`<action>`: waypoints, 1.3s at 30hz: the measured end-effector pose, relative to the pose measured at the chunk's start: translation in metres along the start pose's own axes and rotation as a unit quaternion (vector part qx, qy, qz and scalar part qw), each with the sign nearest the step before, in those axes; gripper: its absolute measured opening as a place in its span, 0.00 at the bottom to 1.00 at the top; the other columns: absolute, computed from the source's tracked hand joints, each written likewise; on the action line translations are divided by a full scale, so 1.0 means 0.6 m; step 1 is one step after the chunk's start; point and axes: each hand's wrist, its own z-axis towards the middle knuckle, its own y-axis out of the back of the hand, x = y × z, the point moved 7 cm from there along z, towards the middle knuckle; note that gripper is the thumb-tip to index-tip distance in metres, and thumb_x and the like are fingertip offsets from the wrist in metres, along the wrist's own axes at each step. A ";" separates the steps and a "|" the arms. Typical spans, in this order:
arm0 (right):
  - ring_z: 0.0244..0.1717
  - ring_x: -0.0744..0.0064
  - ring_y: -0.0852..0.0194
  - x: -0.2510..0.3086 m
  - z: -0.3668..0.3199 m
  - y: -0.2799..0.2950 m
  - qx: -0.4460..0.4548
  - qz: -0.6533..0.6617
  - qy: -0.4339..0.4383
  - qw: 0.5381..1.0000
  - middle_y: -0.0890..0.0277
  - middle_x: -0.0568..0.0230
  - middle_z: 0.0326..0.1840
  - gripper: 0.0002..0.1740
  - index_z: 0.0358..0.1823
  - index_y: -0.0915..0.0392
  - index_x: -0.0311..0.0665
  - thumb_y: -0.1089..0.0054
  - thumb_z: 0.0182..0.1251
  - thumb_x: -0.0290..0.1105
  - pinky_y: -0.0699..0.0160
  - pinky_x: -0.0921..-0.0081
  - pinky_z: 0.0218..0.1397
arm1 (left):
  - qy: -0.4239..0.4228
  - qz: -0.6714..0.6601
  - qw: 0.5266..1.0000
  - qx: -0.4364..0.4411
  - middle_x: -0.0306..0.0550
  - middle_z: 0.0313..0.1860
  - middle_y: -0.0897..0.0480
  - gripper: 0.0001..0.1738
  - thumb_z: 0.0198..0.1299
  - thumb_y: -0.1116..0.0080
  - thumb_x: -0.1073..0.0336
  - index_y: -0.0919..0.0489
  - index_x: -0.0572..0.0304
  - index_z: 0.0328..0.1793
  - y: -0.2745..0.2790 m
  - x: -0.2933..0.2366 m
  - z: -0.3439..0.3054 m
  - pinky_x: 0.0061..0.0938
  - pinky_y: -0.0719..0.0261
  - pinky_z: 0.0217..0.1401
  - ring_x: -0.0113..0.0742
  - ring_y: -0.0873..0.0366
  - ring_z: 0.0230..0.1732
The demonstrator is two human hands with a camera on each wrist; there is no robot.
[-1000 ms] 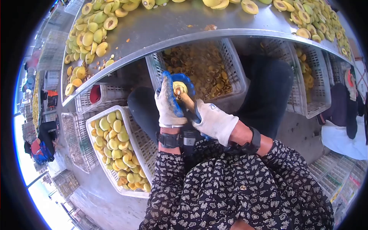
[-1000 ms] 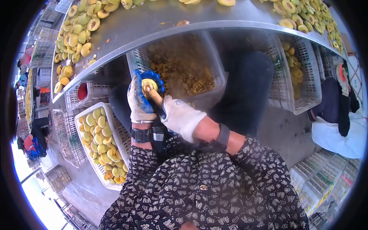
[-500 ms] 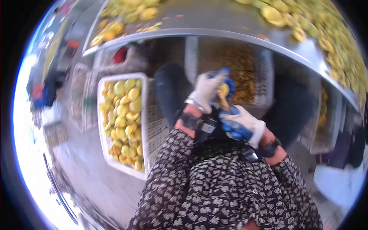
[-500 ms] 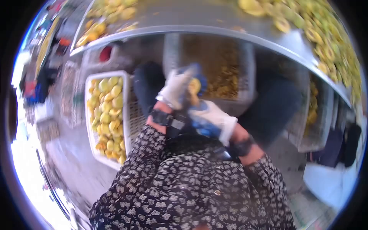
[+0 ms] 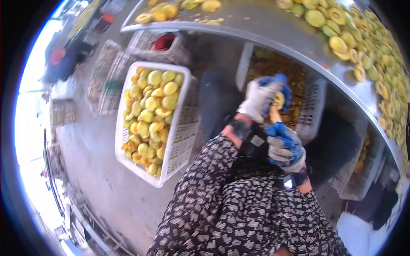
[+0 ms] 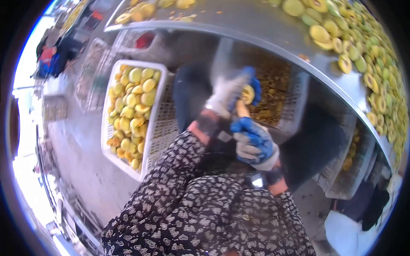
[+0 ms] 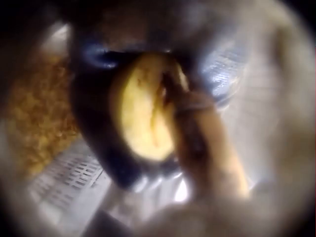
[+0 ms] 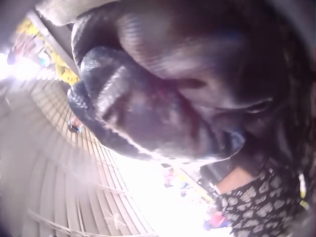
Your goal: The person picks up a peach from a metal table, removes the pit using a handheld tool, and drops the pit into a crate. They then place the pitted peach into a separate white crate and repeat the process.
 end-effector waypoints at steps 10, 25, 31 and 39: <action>0.30 0.51 0.23 0.185 -0.055 0.088 -0.380 -0.862 0.097 0.321 0.24 0.50 0.28 0.16 0.47 0.31 0.31 0.51 0.65 0.37 0.25 0.61 0.32 | -0.418 0.750 0.453 -0.238 0.55 0.52 0.24 0.38 0.47 0.33 0.58 0.33 0.64 0.64 0.367 -0.290 -0.260 0.38 0.26 0.55 0.48 0.26 0.54; 0.36 0.46 0.23 0.155 -0.059 0.107 -0.339 -0.838 0.078 0.421 0.22 0.45 0.34 0.20 0.51 0.28 0.31 0.50 0.64 0.38 0.27 0.58 0.43 | -0.312 0.633 0.704 0.082 0.52 0.45 0.18 0.22 0.54 0.40 0.64 0.25 0.67 0.54 -0.260 -0.199 0.151 0.27 0.26 0.54 0.37 0.20 0.48; 0.38 0.53 0.22 0.166 -0.063 0.081 -0.363 -0.827 0.007 0.428 0.23 0.50 0.38 0.21 0.62 0.36 0.41 0.58 0.68 0.34 0.26 0.62 0.42 | -0.264 0.826 0.493 0.064 0.62 0.47 0.20 0.35 0.53 0.42 0.42 0.28 0.64 0.57 -0.422 -0.049 0.272 0.40 0.29 0.56 0.53 0.24 0.52; 0.32 0.51 0.23 0.167 -0.074 0.056 -0.340 -0.818 0.125 0.446 0.24 0.47 0.30 0.15 0.51 0.29 0.38 0.59 0.68 0.33 0.28 0.60 0.37 | -0.073 0.322 0.933 0.143 0.46 0.44 0.21 0.21 0.55 0.37 0.64 0.27 0.61 0.54 -0.311 -0.057 0.281 0.34 0.19 0.46 0.40 0.21 0.44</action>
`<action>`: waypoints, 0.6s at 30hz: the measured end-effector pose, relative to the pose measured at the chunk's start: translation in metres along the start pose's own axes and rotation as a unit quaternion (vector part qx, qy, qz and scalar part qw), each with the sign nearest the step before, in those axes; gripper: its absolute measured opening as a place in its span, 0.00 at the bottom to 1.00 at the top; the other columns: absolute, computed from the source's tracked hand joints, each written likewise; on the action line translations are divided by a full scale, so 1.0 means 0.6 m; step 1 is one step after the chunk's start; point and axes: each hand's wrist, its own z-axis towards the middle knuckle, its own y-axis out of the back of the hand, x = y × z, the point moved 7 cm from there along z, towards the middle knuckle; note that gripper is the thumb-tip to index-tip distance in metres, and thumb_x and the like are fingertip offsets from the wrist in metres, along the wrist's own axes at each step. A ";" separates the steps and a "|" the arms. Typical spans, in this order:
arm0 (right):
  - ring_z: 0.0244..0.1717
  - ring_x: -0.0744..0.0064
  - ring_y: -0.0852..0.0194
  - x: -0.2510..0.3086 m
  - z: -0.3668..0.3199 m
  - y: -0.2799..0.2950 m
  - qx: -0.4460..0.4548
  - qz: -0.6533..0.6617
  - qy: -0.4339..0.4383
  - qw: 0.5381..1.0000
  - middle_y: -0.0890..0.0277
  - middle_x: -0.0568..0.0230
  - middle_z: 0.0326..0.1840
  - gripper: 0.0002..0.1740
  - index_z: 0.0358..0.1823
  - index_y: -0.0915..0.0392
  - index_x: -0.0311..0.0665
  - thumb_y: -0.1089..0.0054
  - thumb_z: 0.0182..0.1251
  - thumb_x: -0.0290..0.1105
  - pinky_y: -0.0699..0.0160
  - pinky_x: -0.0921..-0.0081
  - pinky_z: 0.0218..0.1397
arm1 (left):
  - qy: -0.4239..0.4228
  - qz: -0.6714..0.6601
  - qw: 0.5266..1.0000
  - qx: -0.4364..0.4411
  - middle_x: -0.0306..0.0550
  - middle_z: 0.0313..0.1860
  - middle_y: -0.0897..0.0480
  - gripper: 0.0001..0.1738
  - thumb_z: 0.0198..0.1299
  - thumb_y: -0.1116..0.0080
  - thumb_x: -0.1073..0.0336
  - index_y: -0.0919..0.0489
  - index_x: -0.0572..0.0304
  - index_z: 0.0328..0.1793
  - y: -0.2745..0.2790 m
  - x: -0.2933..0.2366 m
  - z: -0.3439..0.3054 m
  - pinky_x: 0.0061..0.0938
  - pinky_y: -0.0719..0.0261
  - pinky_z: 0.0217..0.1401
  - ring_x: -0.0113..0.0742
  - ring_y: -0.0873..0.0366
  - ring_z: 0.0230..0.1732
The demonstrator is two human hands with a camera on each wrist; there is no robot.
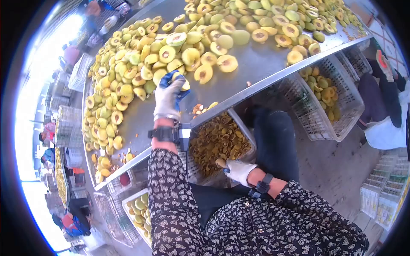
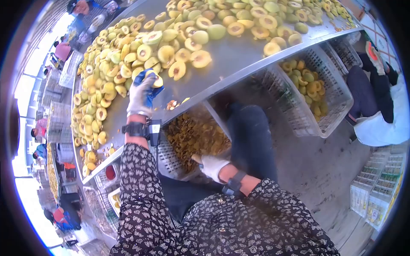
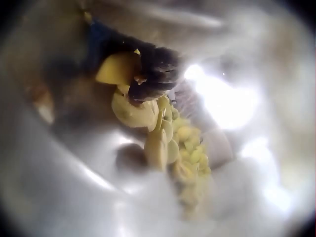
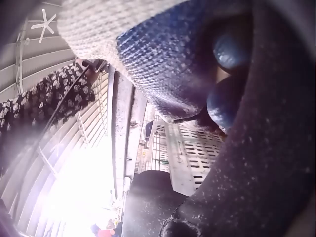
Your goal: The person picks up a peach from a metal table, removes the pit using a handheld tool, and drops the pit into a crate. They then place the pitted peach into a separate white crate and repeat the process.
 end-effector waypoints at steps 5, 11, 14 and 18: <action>0.18 0.72 0.27 -0.003 0.006 0.013 0.002 0.205 -0.066 0.977 0.25 0.60 0.23 0.15 0.41 0.29 0.31 0.45 0.62 0.37 0.29 0.72 0.21 | -0.110 -0.221 0.966 0.078 0.59 0.55 0.26 0.24 0.67 0.56 0.61 0.36 0.72 0.63 0.060 -0.055 -0.174 0.44 0.33 0.66 0.49 0.29 0.58; 0.17 0.78 0.30 0.037 -0.015 0.050 -0.062 0.413 -0.066 0.906 0.27 0.63 0.22 0.14 0.39 0.28 0.34 0.43 0.61 0.38 0.30 0.76 0.20 | 0.005 -0.552 0.833 -0.026 0.60 0.57 0.27 0.26 0.68 0.56 0.54 0.33 0.73 0.59 0.105 0.038 -0.291 0.46 0.40 0.71 0.52 0.32 0.61; 0.15 0.80 0.34 0.114 -0.044 0.101 -0.083 0.294 0.008 0.952 0.30 0.67 0.20 0.12 0.39 0.32 0.36 0.43 0.63 0.36 0.32 0.78 0.17 | 0.002 -0.530 0.848 -0.021 0.57 0.55 0.25 0.23 0.65 0.51 0.59 0.31 0.71 0.59 0.103 0.055 -0.316 0.42 0.35 0.68 0.50 0.29 0.59; 0.15 0.80 0.33 0.176 -0.049 0.087 -0.049 0.192 0.059 0.978 0.30 0.65 0.19 0.13 0.39 0.34 0.34 0.44 0.64 0.36 0.33 0.78 0.17 | -0.218 0.128 0.964 -0.087 0.52 0.53 0.24 0.27 0.54 0.40 0.76 0.34 0.68 0.60 0.099 0.002 -0.362 0.32 0.27 0.60 0.41 0.25 0.56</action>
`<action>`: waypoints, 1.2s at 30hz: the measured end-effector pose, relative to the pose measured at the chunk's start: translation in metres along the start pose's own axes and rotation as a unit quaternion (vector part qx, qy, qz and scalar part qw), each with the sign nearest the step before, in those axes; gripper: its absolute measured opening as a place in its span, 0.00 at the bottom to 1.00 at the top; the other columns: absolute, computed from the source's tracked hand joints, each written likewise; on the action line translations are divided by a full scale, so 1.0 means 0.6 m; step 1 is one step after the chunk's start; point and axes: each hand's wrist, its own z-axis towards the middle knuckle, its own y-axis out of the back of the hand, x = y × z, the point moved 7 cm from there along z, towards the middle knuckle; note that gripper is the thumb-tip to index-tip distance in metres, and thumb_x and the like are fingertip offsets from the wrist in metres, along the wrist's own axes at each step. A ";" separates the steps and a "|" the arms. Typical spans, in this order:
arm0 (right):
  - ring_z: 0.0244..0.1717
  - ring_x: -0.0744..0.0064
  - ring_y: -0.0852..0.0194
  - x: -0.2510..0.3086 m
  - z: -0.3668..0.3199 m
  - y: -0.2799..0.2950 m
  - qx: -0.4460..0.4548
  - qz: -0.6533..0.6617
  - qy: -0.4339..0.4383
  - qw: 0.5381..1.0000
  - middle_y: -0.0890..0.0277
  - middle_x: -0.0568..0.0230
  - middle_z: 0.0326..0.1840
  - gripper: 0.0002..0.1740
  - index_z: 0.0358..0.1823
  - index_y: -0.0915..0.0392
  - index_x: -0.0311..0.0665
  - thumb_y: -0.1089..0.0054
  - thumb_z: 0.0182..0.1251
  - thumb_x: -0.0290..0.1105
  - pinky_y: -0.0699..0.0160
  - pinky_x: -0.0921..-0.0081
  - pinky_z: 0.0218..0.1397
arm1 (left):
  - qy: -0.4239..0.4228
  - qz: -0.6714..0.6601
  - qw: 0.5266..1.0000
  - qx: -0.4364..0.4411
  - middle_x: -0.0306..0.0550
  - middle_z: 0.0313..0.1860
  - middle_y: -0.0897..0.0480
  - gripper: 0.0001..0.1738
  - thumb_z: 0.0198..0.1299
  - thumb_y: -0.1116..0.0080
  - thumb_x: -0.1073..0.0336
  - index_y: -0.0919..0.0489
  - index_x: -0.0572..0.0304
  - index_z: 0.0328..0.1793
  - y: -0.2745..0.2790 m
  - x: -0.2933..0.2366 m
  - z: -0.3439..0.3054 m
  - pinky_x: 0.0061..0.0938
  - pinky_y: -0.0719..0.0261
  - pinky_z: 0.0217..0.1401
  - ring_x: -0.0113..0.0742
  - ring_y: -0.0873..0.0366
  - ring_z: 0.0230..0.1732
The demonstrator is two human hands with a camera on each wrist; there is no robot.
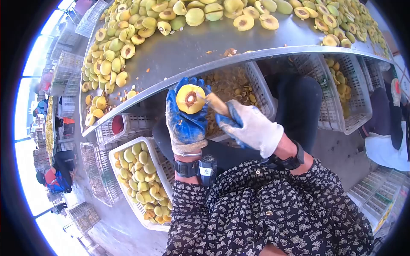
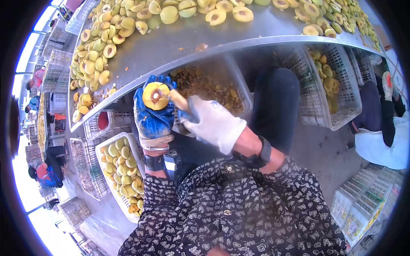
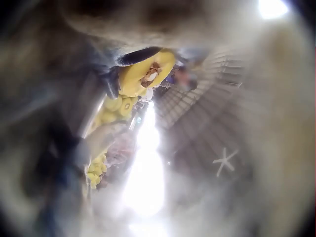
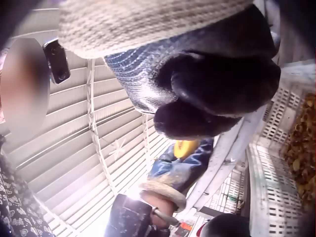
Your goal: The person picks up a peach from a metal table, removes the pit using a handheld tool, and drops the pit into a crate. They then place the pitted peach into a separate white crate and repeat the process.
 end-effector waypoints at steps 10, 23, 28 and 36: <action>0.33 0.42 0.23 -0.016 0.006 -0.054 -0.045 -0.183 0.047 0.981 0.25 0.41 0.27 0.19 0.40 0.35 0.30 0.41 0.60 0.39 0.26 0.57 0.33 | 0.155 -0.328 0.928 -0.083 0.49 0.47 0.22 0.19 0.63 0.47 0.59 0.28 0.66 0.54 -0.013 0.068 -0.026 0.36 0.22 0.52 0.41 0.22 0.48; 0.19 0.75 0.25 -0.076 -0.010 -0.094 0.137 0.099 -0.132 0.977 0.25 0.60 0.23 0.16 0.41 0.32 0.30 0.42 0.61 0.36 0.26 0.76 0.20 | 0.363 -0.357 0.856 -0.088 0.48 0.27 0.19 0.20 0.62 0.45 0.52 0.22 0.66 0.39 -0.021 0.158 -0.074 0.27 0.20 0.29 0.36 0.21 0.25; 0.13 0.82 0.35 -0.112 0.012 -0.111 -0.008 -0.144 0.041 0.989 0.32 0.71 0.19 0.12 0.40 0.30 0.37 0.47 0.64 0.38 0.33 0.82 0.15 | 0.367 -0.375 0.844 -0.113 0.50 0.33 0.20 0.22 0.63 0.49 0.49 0.24 0.64 0.43 -0.022 0.194 -0.091 0.34 0.18 0.36 0.42 0.20 0.32; 0.13 0.82 0.41 -0.081 -0.027 -0.109 0.235 0.339 -0.219 0.884 0.38 0.74 0.17 0.05 0.35 0.32 0.43 0.50 0.68 0.34 0.41 0.83 0.15 | 0.381 -0.399 0.831 -0.074 0.49 0.31 0.18 0.23 0.61 0.44 0.48 0.21 0.64 0.38 -0.023 0.161 -0.082 0.29 0.18 0.35 0.37 0.19 0.28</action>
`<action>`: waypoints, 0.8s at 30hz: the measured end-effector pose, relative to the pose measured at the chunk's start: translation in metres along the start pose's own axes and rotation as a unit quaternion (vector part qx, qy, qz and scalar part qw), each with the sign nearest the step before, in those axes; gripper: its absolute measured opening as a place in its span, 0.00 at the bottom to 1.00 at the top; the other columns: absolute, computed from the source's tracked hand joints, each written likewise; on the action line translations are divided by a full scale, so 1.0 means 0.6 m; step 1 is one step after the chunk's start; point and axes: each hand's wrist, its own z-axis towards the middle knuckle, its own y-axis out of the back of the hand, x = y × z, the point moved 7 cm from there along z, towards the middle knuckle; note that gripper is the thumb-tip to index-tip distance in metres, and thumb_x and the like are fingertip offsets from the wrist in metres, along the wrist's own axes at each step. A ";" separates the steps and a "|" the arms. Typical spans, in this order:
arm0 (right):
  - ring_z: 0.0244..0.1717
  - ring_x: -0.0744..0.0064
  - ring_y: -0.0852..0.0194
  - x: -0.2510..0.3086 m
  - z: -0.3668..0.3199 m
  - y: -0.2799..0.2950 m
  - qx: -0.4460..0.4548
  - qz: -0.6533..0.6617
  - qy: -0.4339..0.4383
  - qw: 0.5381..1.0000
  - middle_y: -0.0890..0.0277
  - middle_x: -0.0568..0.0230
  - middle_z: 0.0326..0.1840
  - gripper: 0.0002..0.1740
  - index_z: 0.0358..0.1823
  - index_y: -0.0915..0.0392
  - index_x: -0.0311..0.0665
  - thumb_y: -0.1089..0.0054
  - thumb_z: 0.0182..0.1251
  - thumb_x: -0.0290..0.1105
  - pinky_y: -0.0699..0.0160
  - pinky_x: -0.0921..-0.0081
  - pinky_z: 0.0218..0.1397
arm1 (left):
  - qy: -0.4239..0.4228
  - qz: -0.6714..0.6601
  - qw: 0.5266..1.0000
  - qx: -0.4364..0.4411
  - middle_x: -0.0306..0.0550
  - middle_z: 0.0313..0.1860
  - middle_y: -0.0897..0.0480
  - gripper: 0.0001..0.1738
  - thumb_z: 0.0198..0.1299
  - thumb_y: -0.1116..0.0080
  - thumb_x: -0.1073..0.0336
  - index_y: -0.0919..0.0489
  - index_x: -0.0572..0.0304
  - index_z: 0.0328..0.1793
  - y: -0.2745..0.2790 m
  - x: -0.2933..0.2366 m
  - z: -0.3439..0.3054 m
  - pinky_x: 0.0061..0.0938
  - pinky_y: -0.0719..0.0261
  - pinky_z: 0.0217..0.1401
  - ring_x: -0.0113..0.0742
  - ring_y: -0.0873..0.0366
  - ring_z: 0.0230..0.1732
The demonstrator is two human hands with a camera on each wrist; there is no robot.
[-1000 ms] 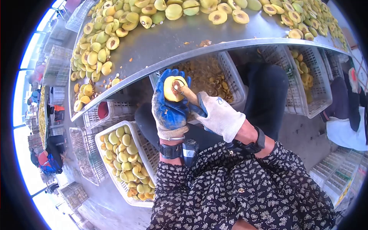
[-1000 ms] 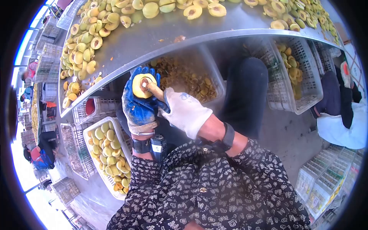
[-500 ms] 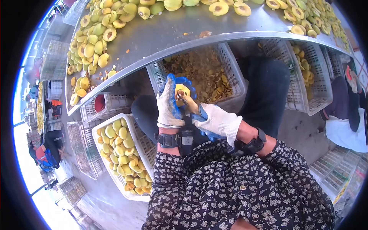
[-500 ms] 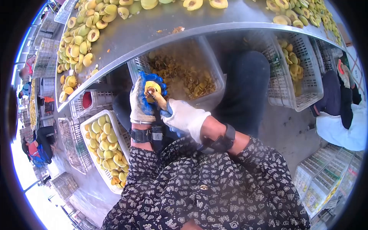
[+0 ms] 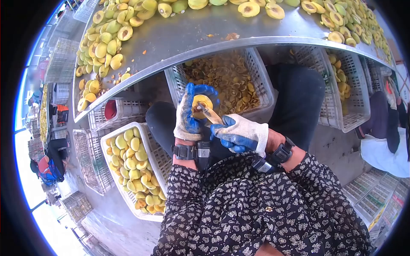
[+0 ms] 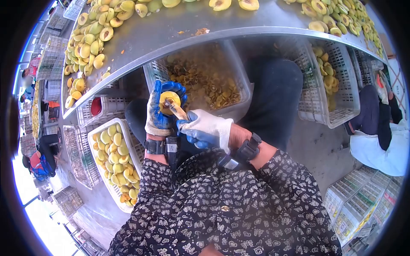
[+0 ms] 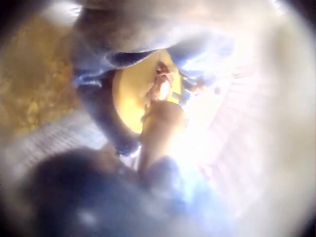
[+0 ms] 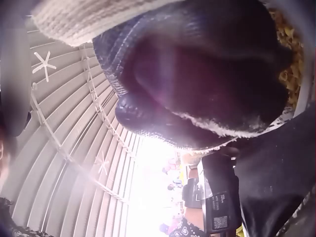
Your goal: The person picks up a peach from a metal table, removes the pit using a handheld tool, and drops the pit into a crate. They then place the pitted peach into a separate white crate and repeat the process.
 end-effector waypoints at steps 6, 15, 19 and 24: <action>0.13 0.82 0.42 -0.012 0.018 -0.005 -0.056 -0.105 0.000 0.993 0.39 0.74 0.16 0.05 0.33 0.33 0.43 0.50 0.67 0.33 0.42 0.82 0.14 | -0.049 0.087 0.995 -0.028 0.50 0.25 0.19 0.21 0.61 0.43 0.50 0.20 0.66 0.34 0.031 0.005 0.009 0.29 0.20 0.28 0.37 0.20 0.24; 0.11 0.85 0.42 -0.039 0.027 0.006 0.068 0.099 -0.021 0.993 0.36 0.75 0.18 0.07 0.36 0.29 0.42 0.47 0.68 0.37 0.43 0.88 0.12 | 0.011 0.169 0.986 -0.004 0.49 0.24 0.19 0.21 0.60 0.42 0.52 0.20 0.67 0.32 0.018 0.003 0.006 0.27 0.20 0.25 0.36 0.21 0.21; 0.11 0.86 0.43 -0.042 0.022 0.000 0.145 0.202 -0.033 0.968 0.36 0.77 0.18 0.08 0.37 0.29 0.41 0.48 0.69 0.37 0.44 0.87 0.11 | 0.106 -0.029 0.992 0.064 0.50 0.27 0.19 0.22 0.61 0.44 0.50 0.21 0.67 0.35 0.030 0.024 0.012 0.27 0.19 0.28 0.38 0.20 0.25; 0.11 0.86 0.42 -0.038 0.020 -0.005 0.110 0.188 -0.040 0.975 0.36 0.77 0.18 0.08 0.38 0.28 0.39 0.48 0.68 0.36 0.45 0.87 0.11 | 0.005 0.081 0.996 0.037 0.52 0.27 0.20 0.22 0.63 0.47 0.50 0.22 0.67 0.35 0.026 0.017 -0.004 0.31 0.20 0.28 0.40 0.21 0.24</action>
